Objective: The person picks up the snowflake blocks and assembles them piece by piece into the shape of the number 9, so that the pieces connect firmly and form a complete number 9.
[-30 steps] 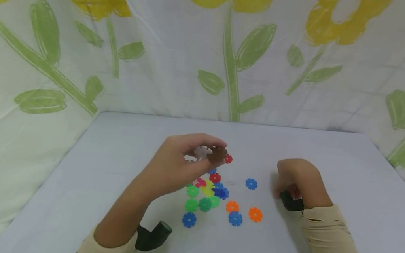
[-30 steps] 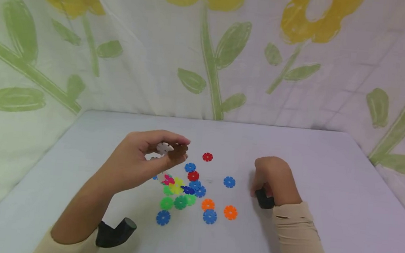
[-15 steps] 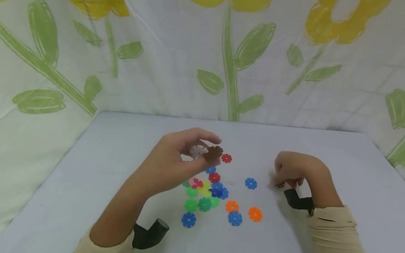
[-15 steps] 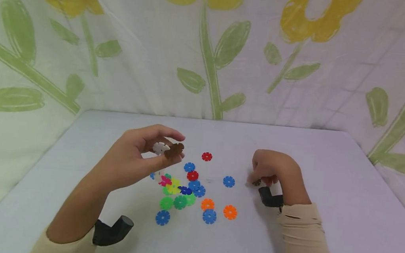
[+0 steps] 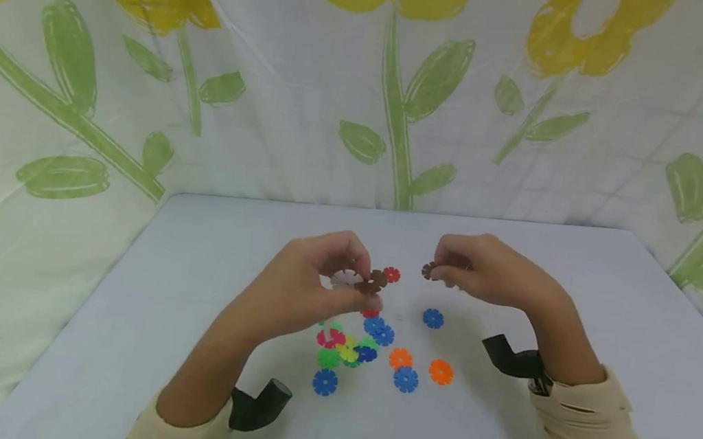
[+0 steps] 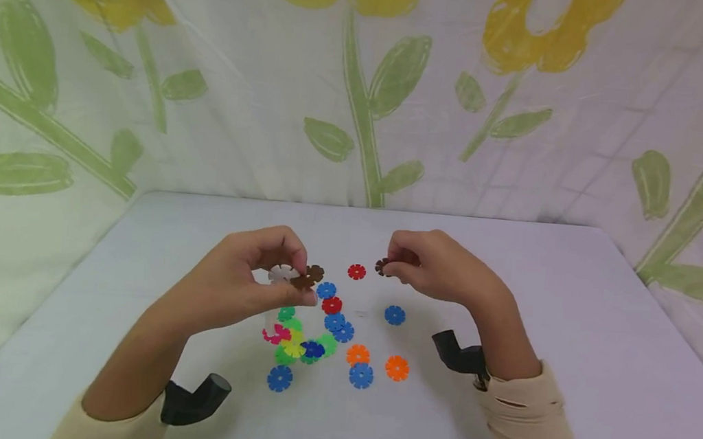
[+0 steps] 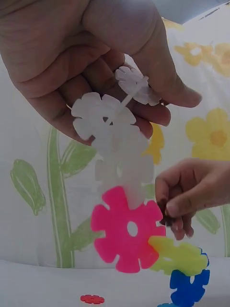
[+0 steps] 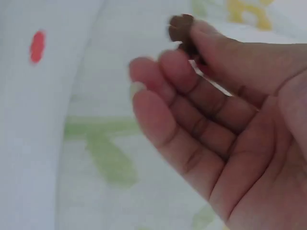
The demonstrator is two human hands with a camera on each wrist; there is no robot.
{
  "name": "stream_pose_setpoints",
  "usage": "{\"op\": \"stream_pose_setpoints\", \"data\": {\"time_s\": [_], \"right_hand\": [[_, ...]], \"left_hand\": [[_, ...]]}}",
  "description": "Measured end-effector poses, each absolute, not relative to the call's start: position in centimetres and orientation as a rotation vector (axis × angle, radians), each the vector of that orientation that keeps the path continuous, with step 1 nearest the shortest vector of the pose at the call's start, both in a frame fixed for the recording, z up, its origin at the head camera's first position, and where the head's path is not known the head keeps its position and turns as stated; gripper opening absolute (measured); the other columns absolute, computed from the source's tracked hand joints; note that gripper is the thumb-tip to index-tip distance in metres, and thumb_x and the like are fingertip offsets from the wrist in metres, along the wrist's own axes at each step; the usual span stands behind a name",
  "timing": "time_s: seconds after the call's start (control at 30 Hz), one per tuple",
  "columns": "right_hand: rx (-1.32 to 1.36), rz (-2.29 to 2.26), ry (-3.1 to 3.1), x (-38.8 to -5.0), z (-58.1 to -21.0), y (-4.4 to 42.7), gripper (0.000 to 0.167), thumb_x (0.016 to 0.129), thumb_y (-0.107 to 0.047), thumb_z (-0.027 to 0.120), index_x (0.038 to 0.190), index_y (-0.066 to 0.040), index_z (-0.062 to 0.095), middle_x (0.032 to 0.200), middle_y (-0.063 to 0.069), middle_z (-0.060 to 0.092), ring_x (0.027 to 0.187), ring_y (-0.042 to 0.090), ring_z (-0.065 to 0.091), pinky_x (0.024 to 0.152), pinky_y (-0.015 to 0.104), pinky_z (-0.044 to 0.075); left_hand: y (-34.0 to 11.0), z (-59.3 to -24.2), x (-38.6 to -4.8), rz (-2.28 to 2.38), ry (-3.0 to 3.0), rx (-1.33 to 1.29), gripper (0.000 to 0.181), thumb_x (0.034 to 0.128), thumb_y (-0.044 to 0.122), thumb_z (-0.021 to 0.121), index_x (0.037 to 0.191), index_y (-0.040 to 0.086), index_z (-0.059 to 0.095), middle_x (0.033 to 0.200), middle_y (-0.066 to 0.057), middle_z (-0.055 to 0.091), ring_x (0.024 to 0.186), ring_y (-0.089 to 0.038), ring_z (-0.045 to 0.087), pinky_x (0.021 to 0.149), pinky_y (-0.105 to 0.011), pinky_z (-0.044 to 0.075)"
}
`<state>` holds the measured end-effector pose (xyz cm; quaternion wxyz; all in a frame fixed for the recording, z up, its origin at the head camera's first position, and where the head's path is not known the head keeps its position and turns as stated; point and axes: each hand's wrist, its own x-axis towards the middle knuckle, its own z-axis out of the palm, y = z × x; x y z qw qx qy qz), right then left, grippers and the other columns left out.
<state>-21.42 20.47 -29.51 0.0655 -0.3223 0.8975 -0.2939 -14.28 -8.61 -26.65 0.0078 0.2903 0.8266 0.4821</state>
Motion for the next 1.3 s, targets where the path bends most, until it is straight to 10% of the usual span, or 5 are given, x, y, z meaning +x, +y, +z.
{"op": "stream_pose_setpoints", "data": {"time_s": [0.43, 1.3], "right_hand": [[-1.616, -1.267, 2.623, -17.4, -26.9, 17.3, 0.032, 0.089, 0.006, 0.071, 0.114, -0.011, 0.063, 0.099, -0.007, 0.071, 0.084, 0.005, 0.068, 0.076, 0.028, 0.057], [-1.766, -1.458, 2.542, -16.6, -27.1, 15.9, 0.039, 0.080, 0.018, 0.072, 0.112, -0.003, 0.066, 0.096, 0.002, 0.071, 0.078, 0.012, 0.068, 0.069, 0.025, 0.058]], "left_hand": [[-8.6, -26.7, -14.4, 1.521, 2.568, 0.925, 0.031, 0.0781, 0.021, 0.088, 0.098, 0.017, 0.064, 0.091, 0.011, 0.071, 0.095, -0.007, 0.069, 0.090, -0.039, 0.054], [-8.8, -26.8, -14.9, 1.621, 2.351, 0.903, 0.027, 0.0936, 0.016, 0.073, 0.118, 0.007, 0.072, 0.098, 0.001, 0.075, 0.086, -0.014, 0.073, 0.086, -0.033, 0.057]]}}
